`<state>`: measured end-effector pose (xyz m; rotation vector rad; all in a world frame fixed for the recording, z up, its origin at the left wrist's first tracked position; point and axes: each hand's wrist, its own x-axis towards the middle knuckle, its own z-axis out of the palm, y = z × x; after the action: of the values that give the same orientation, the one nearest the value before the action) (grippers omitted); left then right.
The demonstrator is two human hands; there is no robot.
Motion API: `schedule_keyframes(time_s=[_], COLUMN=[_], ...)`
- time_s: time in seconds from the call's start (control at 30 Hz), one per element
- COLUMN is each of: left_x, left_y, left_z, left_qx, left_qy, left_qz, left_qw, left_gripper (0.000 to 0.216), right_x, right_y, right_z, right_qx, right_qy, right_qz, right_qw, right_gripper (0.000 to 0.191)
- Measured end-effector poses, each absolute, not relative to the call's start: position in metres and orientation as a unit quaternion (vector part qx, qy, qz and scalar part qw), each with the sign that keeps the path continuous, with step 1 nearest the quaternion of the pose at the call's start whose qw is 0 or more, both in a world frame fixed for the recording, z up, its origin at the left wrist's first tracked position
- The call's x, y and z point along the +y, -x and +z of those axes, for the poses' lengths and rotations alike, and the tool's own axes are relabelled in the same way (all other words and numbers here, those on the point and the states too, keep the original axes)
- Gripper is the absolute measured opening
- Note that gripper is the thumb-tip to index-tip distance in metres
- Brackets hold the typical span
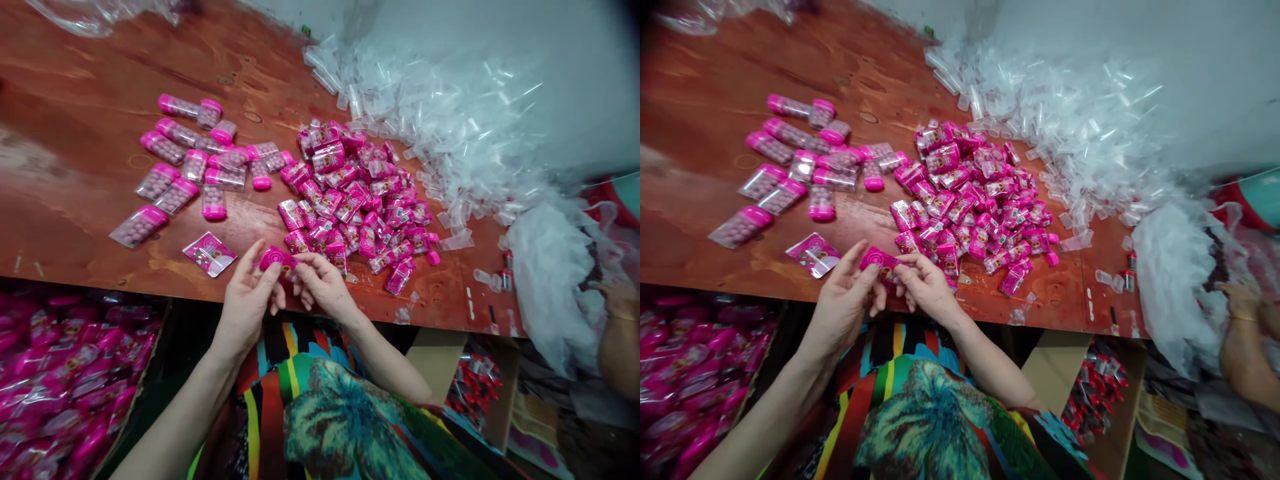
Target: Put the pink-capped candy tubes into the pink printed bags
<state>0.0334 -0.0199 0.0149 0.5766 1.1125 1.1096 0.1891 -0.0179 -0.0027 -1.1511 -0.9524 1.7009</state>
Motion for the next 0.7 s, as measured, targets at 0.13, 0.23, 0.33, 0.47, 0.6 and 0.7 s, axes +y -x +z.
schedule_keyframes(time_s=[0.13, 0.23, 0.33, 0.47, 0.6, 0.7], left_x=[-0.019, -0.022, -0.026, -0.027, -0.022, -0.02], left_y=[-0.029, -0.027, -0.028, -0.032, -0.026, -0.01], left_z=[0.015, 0.012, 0.01, 0.009, 0.013, 0.014], left_qx=[0.507, 0.512, 0.515, 0.513, 0.502, 0.519], left_qy=[-0.26, -0.259, -0.252, -0.241, -0.235, -0.255], left_qz=[0.508, 0.51, 0.511, 0.51, 0.509, 0.533], left_qw=[0.646, 0.641, 0.64, 0.646, 0.659, 0.618], left_gripper=[0.073, 0.073, 0.076, 0.082, 0.083, 0.062], right_x=[-0.025, -0.031, -0.036, -0.038, -0.03, -0.017], right_y=[-0.188, -0.182, -0.176, -0.173, -0.185, -0.205], right_z=[-0.008, -0.018, -0.027, -0.03, -0.016, 0.004], right_qx=[-0.402, -0.394, -0.369, -0.346, -0.34, -0.339], right_qy=[0.407, 0.409, 0.411, 0.413, 0.435, 0.469], right_qz=[0.714, 0.711, 0.718, 0.721, 0.703, 0.633], right_qw=[0.403, 0.415, 0.424, 0.435, 0.449, 0.515], right_gripper=[0.064, 0.064, 0.064, 0.059, 0.058, 0.064])
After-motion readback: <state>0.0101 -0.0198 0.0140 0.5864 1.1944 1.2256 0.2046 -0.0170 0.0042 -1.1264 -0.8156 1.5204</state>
